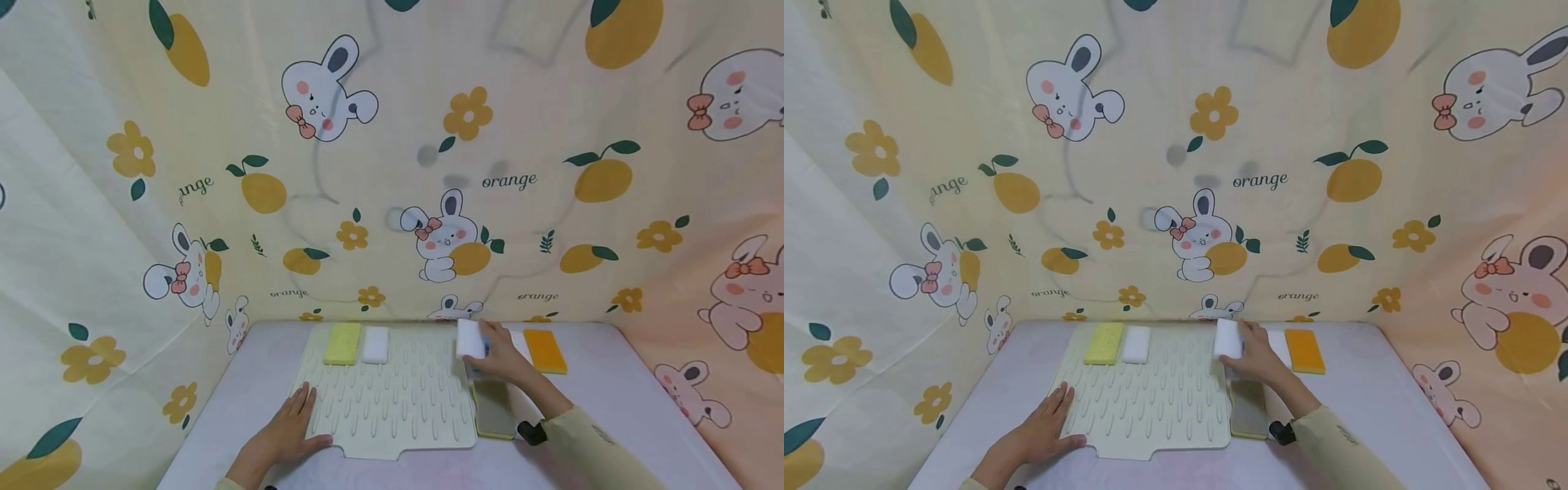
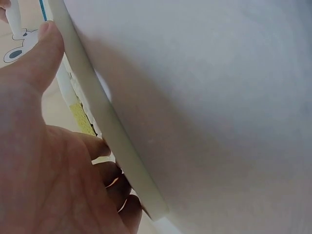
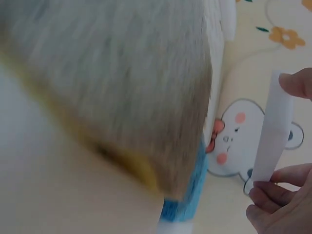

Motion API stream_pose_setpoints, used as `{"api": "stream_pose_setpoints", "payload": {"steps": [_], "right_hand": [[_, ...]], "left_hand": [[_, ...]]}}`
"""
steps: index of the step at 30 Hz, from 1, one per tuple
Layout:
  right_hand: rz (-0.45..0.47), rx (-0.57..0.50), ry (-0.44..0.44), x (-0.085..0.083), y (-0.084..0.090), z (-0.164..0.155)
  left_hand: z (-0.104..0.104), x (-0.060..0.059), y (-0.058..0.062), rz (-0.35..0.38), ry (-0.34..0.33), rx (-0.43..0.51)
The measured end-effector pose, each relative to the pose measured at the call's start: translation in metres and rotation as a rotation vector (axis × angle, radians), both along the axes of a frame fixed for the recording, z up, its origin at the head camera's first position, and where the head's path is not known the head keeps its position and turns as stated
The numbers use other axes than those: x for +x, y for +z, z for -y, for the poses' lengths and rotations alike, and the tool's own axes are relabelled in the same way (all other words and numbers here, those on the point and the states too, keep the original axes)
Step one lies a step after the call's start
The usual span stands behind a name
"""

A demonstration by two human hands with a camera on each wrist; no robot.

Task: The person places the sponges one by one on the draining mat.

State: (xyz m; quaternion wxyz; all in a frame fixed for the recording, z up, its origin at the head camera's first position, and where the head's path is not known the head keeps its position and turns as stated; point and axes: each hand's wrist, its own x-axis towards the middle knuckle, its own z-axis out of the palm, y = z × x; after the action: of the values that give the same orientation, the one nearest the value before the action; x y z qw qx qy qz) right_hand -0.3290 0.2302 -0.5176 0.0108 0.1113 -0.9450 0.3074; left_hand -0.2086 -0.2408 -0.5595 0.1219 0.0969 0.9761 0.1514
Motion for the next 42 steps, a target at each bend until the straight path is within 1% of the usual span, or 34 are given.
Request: {"api": "stream_pose_setpoints", "payload": {"steps": [8,11,13,16,19,23,26,30,33,37,42], "right_hand": [[-0.058,-0.032,0.049,-0.005,-0.005,0.018],[-0.062,-0.045,0.058,-0.006,-0.007,0.025],[-0.058,-0.052,0.06,-0.007,-0.008,0.03],[-0.078,-0.067,0.072,-0.01,-0.009,0.038],[-0.072,-0.075,0.075,-0.011,-0.009,0.046],[-0.042,-0.068,0.068,-0.013,-0.011,0.057],[-0.045,-0.064,0.072,-0.014,-0.012,0.064],[-0.023,-0.064,0.072,-0.015,-0.013,0.074],[0.017,-0.058,0.081,-0.017,-0.014,0.082],[0.03,-0.04,0.096,-0.021,-0.016,0.091],[0.039,-0.061,0.098,-0.025,-0.02,0.1]], "left_hand": [[0.002,-0.001,-0.003,-0.01,-0.002,0.007],[0.003,-0.001,-0.004,-0.014,-0.004,0.007],[0.003,-0.001,-0.003,-0.017,-0.004,0.007],[0.003,-0.001,-0.002,-0.021,-0.006,0.006],[0.002,-0.001,-0.002,-0.02,-0.004,0.004],[0.002,-0.002,-0.003,-0.013,-0.002,0.003],[0.003,-0.002,-0.005,-0.014,-0.005,-0.001],[0.003,-0.002,-0.006,-0.019,-0.009,-0.008],[0.003,-0.001,-0.004,-0.019,-0.008,-0.005],[0.003,-0.001,-0.001,-0.017,-0.007,0.005],[0.002,-0.001,-0.001,-0.01,-0.014,-0.002]]}}
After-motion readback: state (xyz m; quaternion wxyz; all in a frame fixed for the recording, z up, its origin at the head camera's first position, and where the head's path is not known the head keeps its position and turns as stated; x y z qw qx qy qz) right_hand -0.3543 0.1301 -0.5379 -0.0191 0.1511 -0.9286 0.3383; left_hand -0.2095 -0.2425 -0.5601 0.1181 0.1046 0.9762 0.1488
